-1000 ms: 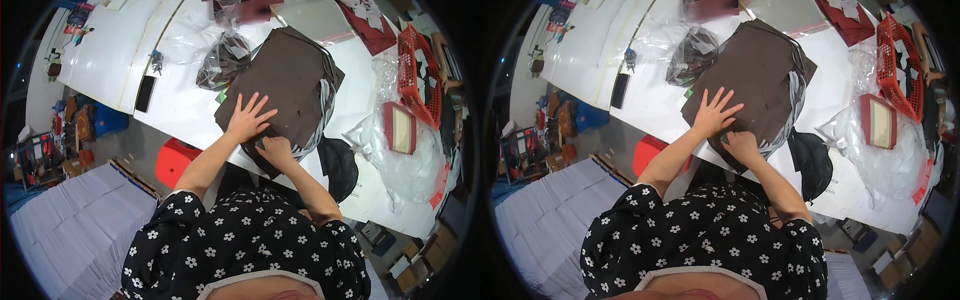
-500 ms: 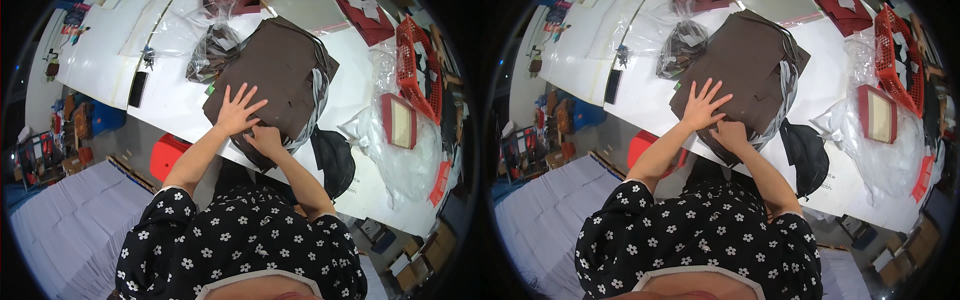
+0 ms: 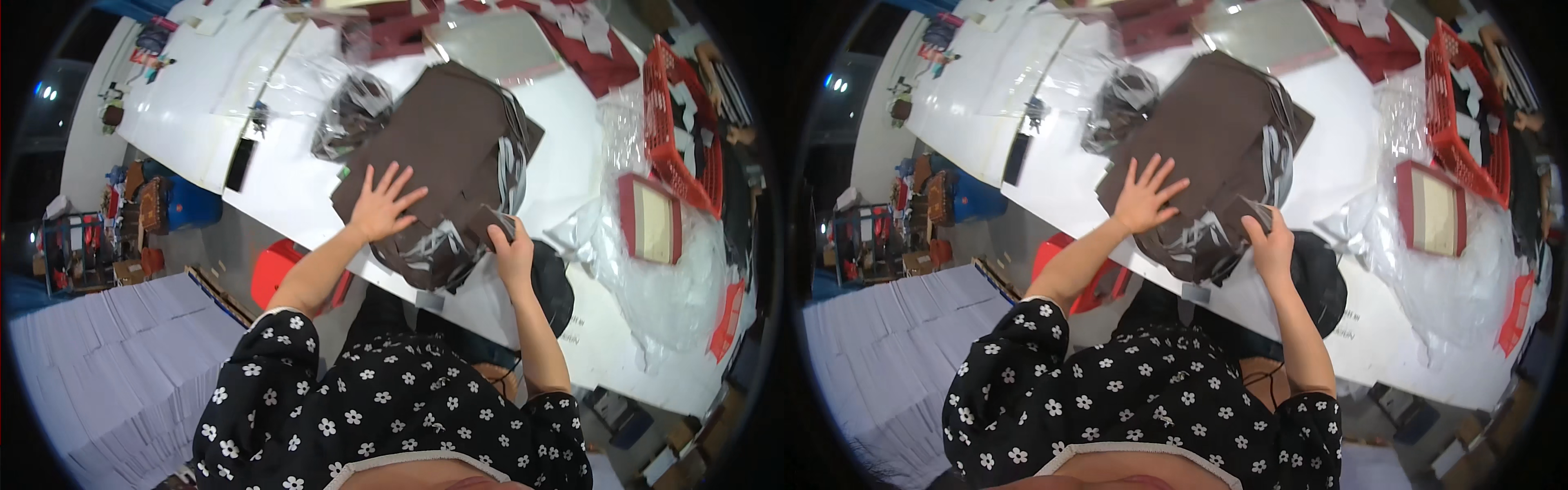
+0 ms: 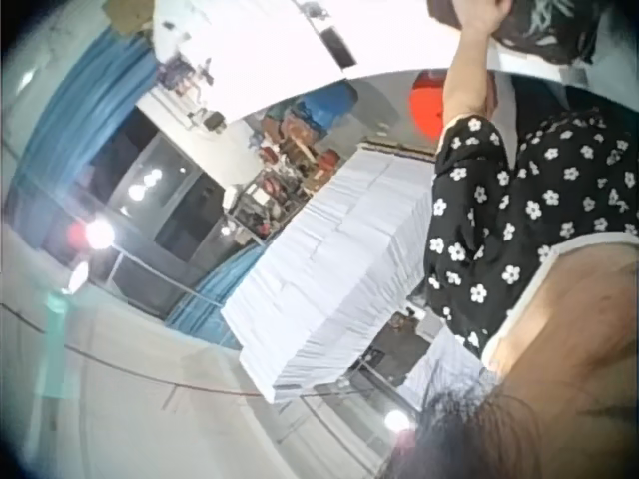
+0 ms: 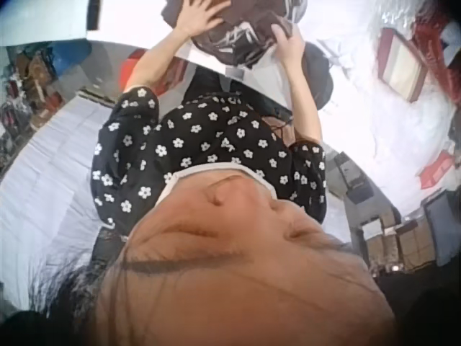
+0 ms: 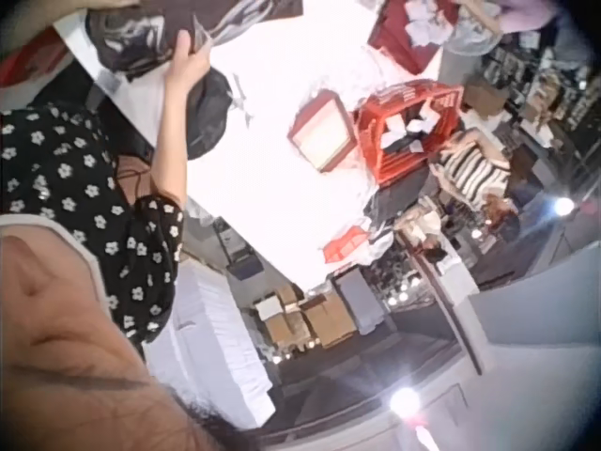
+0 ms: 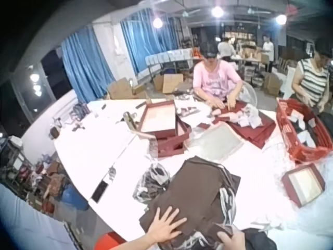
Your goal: The person folds a brown garment and places it into a clear plastic bag. They then place the bagged item into a black mesh bag on the table. The person repeats this process with several other garments, folding and bagging them individually.
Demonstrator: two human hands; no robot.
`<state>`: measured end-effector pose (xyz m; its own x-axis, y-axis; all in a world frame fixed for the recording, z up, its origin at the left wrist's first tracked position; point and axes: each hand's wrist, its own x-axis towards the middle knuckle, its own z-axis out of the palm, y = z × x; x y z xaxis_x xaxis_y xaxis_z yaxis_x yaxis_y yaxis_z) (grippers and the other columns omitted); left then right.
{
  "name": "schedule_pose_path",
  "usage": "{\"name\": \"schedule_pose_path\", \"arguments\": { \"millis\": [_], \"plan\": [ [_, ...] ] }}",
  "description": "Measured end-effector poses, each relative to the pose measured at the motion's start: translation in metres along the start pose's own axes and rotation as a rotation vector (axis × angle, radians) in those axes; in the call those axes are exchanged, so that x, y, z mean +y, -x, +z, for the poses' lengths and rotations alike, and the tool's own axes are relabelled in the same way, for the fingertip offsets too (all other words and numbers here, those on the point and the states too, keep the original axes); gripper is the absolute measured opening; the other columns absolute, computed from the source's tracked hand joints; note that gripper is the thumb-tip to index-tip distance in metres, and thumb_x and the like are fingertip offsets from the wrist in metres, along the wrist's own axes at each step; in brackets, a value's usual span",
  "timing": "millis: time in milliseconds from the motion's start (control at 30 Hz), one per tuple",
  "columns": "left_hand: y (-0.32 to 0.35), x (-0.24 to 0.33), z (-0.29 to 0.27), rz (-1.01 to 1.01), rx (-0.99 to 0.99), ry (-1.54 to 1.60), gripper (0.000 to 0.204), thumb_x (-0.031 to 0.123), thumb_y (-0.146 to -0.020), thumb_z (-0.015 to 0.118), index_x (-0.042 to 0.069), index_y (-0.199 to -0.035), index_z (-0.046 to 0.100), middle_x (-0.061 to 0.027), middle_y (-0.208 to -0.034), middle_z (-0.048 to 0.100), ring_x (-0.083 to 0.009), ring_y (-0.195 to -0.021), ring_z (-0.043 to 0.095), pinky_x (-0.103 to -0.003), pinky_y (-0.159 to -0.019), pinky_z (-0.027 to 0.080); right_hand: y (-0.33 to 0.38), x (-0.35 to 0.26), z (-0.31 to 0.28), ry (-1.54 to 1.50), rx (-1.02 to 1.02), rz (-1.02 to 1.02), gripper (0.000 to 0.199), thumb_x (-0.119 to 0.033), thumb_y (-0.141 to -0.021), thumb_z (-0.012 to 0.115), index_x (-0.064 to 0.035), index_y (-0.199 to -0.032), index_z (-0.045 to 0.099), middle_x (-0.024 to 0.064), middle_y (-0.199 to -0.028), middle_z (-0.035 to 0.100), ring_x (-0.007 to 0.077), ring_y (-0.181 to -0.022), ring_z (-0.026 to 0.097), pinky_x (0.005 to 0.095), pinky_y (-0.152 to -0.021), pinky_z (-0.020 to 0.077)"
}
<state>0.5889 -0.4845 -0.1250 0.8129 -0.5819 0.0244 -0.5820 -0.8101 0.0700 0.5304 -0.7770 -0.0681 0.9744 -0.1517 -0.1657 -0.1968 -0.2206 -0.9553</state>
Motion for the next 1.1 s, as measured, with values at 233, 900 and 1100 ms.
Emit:
{"name": "schedule_pose_path", "arguments": {
  "millis": [233, 900, 1100],
  "plan": [
    [-0.007, -0.005, 0.006, 0.054, 0.039, 0.057, 0.076, 0.065, -0.083, 0.054, 0.029, -0.149, 0.039, -0.0103, -0.159, 0.025, -0.0340, -0.148, 0.017, -0.068, -0.113, 0.010, -0.043, -0.109, 0.056, -0.468, -0.360, -0.120, 0.033, -0.009, -0.092, 0.066, -0.0006, -0.121, 0.051, 0.0091, -0.105, 0.064, 0.0107, -0.089, 0.062, 0.0244, -0.076, 0.0510],
    [-0.037, -0.146, -0.211, -0.610, 0.311, 0.133, 0.053, 0.021, -0.083, 0.070, 0.007, -0.131, 0.049, -0.0175, -0.115, 0.059, -0.0372, -0.091, 0.064, -0.047, -0.071, 0.052, -0.159, -0.259, 0.183, 0.538, -0.079, -1.167, 0.032, -0.016, -0.084, 0.069, -0.0068, -0.114, 0.062, 0.0106, -0.101, 0.068, 0.0285, -0.096, 0.063, 0.0410, -0.079, 0.0443],
    [-0.048, -0.170, -0.171, -0.463, 0.531, -0.178, 0.007, 0.010, -0.080, 0.062, 0.008, -0.087, 0.063, -0.0154, -0.085, 0.059, -0.0354, -0.077, 0.062, -0.048, -0.065, 0.049, -0.050, -0.178, 0.119, 0.305, -0.542, -0.835, 0.013, -0.022, -0.086, 0.066, -0.0114, -0.093, 0.070, 0.0104, -0.084, 0.070, 0.0316, -0.078, 0.067, 0.0424, -0.071, 0.0522]
  ]
}}
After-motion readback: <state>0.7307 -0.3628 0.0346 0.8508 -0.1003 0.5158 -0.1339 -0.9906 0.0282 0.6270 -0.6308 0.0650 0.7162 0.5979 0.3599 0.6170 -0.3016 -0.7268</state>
